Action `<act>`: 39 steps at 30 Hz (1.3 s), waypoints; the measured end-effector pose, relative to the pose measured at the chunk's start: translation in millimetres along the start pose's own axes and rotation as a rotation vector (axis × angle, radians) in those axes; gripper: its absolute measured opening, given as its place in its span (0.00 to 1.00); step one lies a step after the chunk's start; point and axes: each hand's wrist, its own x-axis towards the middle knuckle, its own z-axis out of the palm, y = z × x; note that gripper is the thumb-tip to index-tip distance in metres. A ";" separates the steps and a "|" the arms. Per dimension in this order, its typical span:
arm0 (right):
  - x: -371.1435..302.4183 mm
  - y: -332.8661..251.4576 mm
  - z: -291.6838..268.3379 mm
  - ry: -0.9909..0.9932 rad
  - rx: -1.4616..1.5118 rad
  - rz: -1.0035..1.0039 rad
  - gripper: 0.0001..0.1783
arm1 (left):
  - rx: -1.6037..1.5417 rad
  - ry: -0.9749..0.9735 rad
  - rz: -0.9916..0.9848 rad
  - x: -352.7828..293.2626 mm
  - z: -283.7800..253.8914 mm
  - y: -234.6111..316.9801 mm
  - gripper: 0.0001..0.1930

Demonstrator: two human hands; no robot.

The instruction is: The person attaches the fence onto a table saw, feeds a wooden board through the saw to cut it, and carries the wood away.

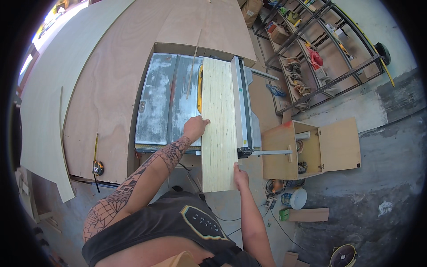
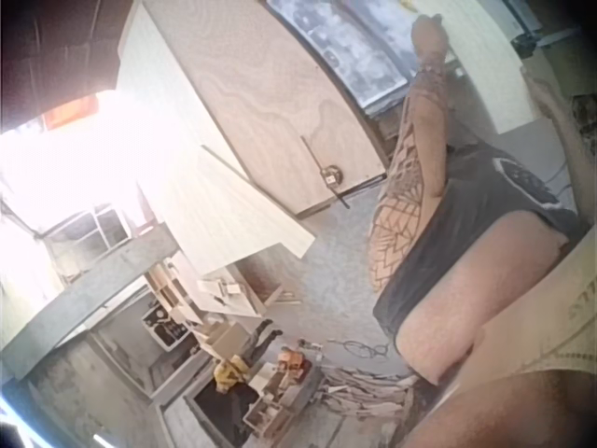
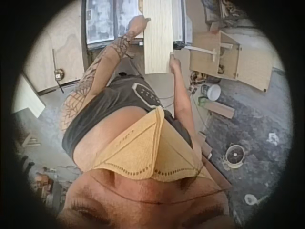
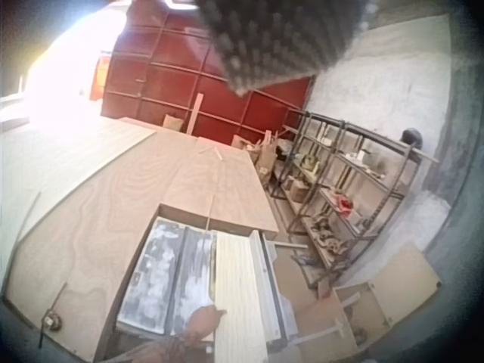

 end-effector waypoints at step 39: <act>-56.9 -88.9 -3.0 -0.052 -1.010 -1.067 0.68 | 0.168 -0.128 0.094 -68.3 15.4 -12.2 0.31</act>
